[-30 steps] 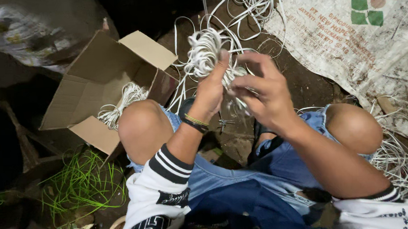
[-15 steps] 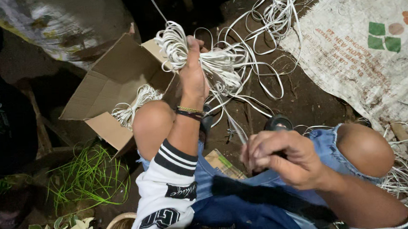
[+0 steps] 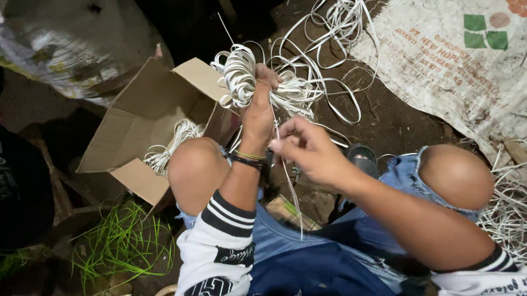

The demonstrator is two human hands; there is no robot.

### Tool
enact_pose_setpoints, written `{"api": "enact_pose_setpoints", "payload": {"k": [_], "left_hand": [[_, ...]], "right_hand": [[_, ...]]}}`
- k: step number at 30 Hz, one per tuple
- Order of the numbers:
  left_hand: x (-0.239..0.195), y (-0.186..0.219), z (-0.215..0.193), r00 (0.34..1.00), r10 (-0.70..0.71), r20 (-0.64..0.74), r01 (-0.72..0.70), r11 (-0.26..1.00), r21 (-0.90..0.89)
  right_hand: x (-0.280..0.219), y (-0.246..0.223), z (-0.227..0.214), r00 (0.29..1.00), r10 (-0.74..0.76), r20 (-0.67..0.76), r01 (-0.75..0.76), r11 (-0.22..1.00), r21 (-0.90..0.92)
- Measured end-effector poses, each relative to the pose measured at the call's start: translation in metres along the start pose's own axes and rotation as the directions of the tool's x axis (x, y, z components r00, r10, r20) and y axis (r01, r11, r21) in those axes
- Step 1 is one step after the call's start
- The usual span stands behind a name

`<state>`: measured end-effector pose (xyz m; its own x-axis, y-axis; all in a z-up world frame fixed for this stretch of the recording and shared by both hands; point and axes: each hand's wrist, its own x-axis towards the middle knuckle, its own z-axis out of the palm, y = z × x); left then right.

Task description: The person sits on the floor and coils white cables by hand, gathering them into neat bundles and placing them into a cardboard box. The person repeatedly picks up tangled cables, straightens them, and wraps them into compact coils.

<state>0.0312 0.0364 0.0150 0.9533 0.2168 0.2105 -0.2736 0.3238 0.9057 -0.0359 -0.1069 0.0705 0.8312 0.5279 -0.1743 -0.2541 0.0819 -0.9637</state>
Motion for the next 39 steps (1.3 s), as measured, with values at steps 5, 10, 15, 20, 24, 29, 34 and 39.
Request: {"api": "enact_pose_setpoints", "payload": {"k": [5, 10, 15, 20, 24, 29, 34, 39], "left_hand": [[-0.001, -0.003, -0.004, 1.0, -0.02, 0.0, 0.02, 0.994, -0.107], [0.003, 0.005, -0.01, 0.987, -0.099, -0.128, 0.101, 0.995, 0.007], [0.005, 0.009, -0.008, 0.994, -0.07, -0.079, 0.066, 0.996, -0.054], [0.007, 0.009, -0.004, 0.993, -0.059, -0.106, 0.039, 0.982, -0.187], [0.005, 0.012, -0.005, 0.986, -0.124, -0.108, 0.104, 0.979, -0.173], [0.005, 0.018, -0.003, 0.977, -0.181, -0.116, 0.148, 0.958, -0.244], [0.004, 0.022, 0.0, 0.996, -0.062, -0.066, 0.045, 0.972, -0.229], [0.003, 0.022, 0.0, 0.993, -0.101, -0.067, 0.078, 0.955, -0.286]], "right_hand": [[-0.009, -0.004, 0.014, 0.998, 0.062, -0.003, -0.062, 0.998, 0.014], [-0.022, -0.021, 0.017, 0.997, -0.038, 0.064, 0.045, 0.991, -0.124], [-0.031, -0.035, 0.018, 0.986, -0.085, 0.146, 0.11, 0.979, -0.174], [-0.04, -0.044, 0.024, 0.949, -0.154, 0.274, 0.222, 0.946, -0.237], [-0.044, -0.047, 0.026, 0.907, -0.237, 0.348, 0.332, 0.91, -0.247], [-0.049, -0.049, 0.029, 0.873, -0.267, 0.409, 0.385, 0.891, -0.241], [-0.055, -0.048, 0.033, 0.836, -0.297, 0.461, 0.424, 0.883, -0.2], [-0.059, -0.045, 0.042, 0.816, -0.322, 0.479, 0.45, 0.875, -0.18]]}}
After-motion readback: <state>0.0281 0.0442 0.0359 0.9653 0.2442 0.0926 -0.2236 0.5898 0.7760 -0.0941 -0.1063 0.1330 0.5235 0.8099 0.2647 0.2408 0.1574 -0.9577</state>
